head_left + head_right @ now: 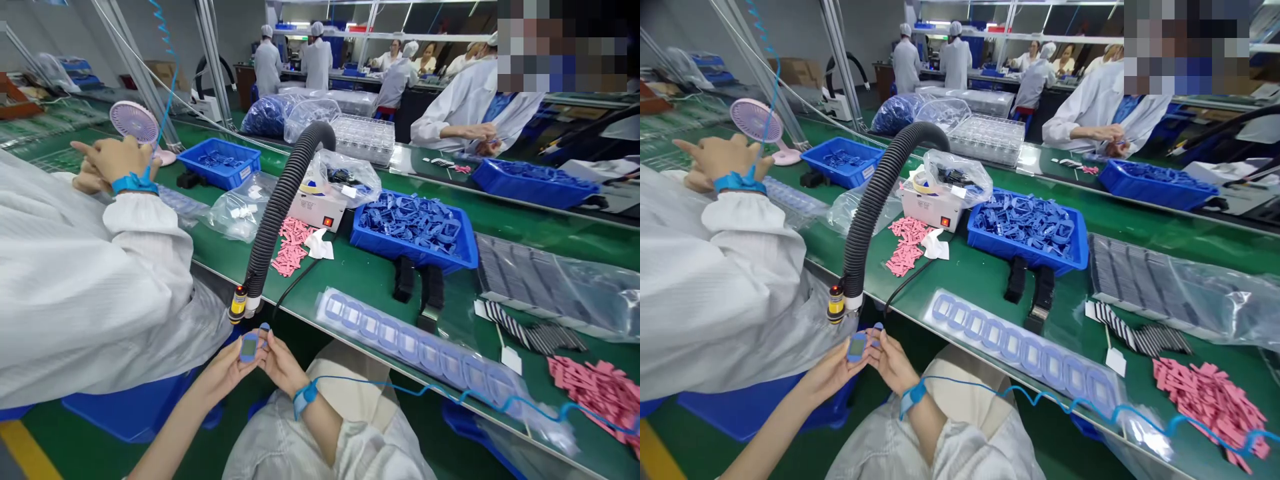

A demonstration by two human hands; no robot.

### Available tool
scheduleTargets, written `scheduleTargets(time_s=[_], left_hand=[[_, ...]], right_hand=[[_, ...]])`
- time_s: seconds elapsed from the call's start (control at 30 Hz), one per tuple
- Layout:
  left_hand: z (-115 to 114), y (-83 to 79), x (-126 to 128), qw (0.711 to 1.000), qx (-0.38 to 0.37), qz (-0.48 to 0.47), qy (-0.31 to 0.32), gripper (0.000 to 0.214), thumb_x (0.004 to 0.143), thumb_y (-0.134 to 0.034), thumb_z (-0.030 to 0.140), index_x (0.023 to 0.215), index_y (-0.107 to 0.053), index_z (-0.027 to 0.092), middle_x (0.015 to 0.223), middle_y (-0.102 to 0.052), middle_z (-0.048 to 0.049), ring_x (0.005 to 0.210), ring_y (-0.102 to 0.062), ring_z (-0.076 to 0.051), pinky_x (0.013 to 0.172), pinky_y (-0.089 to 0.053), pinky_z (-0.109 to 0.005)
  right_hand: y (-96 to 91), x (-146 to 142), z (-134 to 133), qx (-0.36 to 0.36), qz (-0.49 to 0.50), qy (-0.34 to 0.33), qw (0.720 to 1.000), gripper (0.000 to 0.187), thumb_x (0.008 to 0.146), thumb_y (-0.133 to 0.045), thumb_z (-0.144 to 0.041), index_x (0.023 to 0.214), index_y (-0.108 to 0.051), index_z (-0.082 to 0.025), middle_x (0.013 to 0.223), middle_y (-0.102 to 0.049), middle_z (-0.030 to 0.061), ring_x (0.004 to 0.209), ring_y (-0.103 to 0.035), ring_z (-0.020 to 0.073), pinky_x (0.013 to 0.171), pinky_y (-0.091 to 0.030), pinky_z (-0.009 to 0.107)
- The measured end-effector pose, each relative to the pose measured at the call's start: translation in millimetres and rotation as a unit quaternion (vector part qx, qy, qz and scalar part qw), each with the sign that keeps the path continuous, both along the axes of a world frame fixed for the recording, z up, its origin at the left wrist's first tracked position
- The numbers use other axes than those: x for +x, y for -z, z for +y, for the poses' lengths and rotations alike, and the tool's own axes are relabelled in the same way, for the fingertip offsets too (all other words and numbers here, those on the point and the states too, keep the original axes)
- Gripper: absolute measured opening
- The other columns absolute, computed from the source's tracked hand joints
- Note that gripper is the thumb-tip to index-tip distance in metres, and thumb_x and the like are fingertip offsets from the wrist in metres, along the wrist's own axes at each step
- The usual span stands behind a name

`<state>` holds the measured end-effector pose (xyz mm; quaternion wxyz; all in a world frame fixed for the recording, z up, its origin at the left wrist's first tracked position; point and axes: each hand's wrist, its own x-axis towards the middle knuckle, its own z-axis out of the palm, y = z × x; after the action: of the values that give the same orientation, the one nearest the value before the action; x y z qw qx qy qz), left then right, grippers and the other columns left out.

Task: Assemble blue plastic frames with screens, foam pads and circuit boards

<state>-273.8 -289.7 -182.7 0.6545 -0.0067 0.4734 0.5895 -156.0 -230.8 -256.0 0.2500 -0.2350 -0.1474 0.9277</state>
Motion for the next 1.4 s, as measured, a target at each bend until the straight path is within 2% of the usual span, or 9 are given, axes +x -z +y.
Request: scheduleTargets(time_s=[0.2,0.33,0.57,0.7,0.87,0.97,1.13,1.27,1.4], left_hand=[[-49.1,-23.8,-40.9,0.999,0.017,0.023,-0.024,0.024,0.064,-0.083,0.023,0.085,-0.075,0.017,0.083,-0.08,-0.007,0.072,-0.075,-0.021,0.077,-0.06,-0.03],[-35.9,-30.8,-49.9,0.998,0.026,0.044,-0.039,0.02,0.069,-0.08,0.023,0.087,-0.074,0.02,0.084,-0.08,-0.0044,0.074,-0.075,-0.019,0.078,-0.06,-0.028],[10.9,-22.5,-14.3,0.998,0.013,0.062,-0.005,0.019,0.086,-0.058,0.007,0.096,-0.072,0.016,0.094,-0.079,-0.008,0.092,-0.073,-0.021,0.085,-0.057,-0.029],[-5.1,-30.2,-13.3,0.998,-0.018,0.055,0.04,0.017,0.082,-0.063,0.008,0.096,-0.072,0.011,0.091,-0.078,-0.014,0.083,-0.075,-0.025,0.078,-0.059,-0.033],[-25.7,-41.6,-35.8,0.997,-0.03,0.068,0.003,0.013,0.08,-0.067,0.013,0.09,-0.073,0.018,0.085,-0.08,-0.0064,0.079,-0.075,-0.022,0.08,-0.059,-0.029],[-14.2,-35.5,-33.4,0.996,-0.044,0.078,-0.024,0.02,0.083,-0.061,0.009,0.099,-0.071,0.016,0.087,-0.079,-0.0074,0.084,-0.074,-0.021,0.085,-0.057,-0.028],[14.7,-22.8,3.4,0.994,-0.066,0.078,-0.024,0.029,0.088,-0.053,0.004,0.114,-0.063,0.013,0.09,-0.079,-0.01,0.085,-0.074,-0.018,0.085,-0.057,-0.028],[21.5,-35.3,37.5,0.996,-0.07,0.049,0.009,0.017,0.088,-0.054,0.007,0.095,-0.069,0.01,0.088,-0.079,-0.012,0.078,-0.075,-0.019,0.078,-0.059,-0.028],[22.1,-67.4,74.0,0.998,-0.05,0.009,0.036,0.017,0.089,-0.057,0.015,0.099,-0.07,0.014,0.091,-0.079,-0.0101,0.082,-0.074,-0.02,0.084,-0.057,-0.032]], right_hand=[[-33.3,-30.5,0.0,0.017,0.052,-0.066,0.996,0.033,0.091,-0.053,-0.042,0.105,-0.062,-0.013,0.102,-0.067,0.0062,0.092,-0.065,0.0174,0.085,-0.051,0.039],[-33.3,-33.5,-7.5,0.016,0.052,-0.073,0.996,0.033,0.092,-0.053,-0.043,0.104,-0.062,-0.013,0.1,-0.067,0.0057,0.09,-0.065,0.0168,0.084,-0.051,0.039],[-8.3,-12.6,-5.8,0.013,-0.002,-0.025,1.0,0.03,0.092,-0.054,-0.038,0.11,-0.058,-0.014,0.105,-0.063,0.0059,0.089,-0.063,0.0163,0.077,-0.054,0.036],[-13.8,-18.7,-0.1,0.02,-0.007,-0.037,0.999,0.03,0.092,-0.054,-0.038,0.11,-0.058,-0.014,0.106,-0.062,0.0059,0.087,-0.063,0.016,0.076,-0.054,0.035],[-27.7,-27.2,-2.7,0.033,0.0,-0.084,0.996,0.029,0.092,-0.054,-0.038,0.107,-0.06,-0.014,0.103,-0.064,0.0056,0.087,-0.064,0.0159,0.077,-0.054,0.036],[-25.0,-10.9,-9.2,0.029,-0.024,-0.083,0.996,0.026,0.091,-0.056,-0.036,0.102,-0.061,-0.013,0.1,-0.065,0.0049,0.088,-0.064,0.0159,0.079,-0.053,0.036],[-27.5,45.3,-16.0,-0.002,-0.05,-0.029,0.998,0.025,0.088,-0.061,-0.035,0.097,-0.064,-0.012,0.096,-0.069,0.0051,0.088,-0.066,0.0159,0.082,-0.052,0.036],[-60.2,93.4,-17.6,-0.028,-0.033,0.034,0.998,0.042,0.073,-0.074,-0.045,0.098,-0.068,-0.012,0.093,-0.073,0.0091,0.084,-0.069,0.016,0.077,-0.051,0.028],[-111.3,133.2,-18.5,-0.027,-0.001,0.081,0.996,0.048,0.065,-0.077,-0.052,0.095,-0.069,-0.016,0.092,-0.074,0.0089,0.079,-0.07,0.0164,0.071,-0.052,0.027]])
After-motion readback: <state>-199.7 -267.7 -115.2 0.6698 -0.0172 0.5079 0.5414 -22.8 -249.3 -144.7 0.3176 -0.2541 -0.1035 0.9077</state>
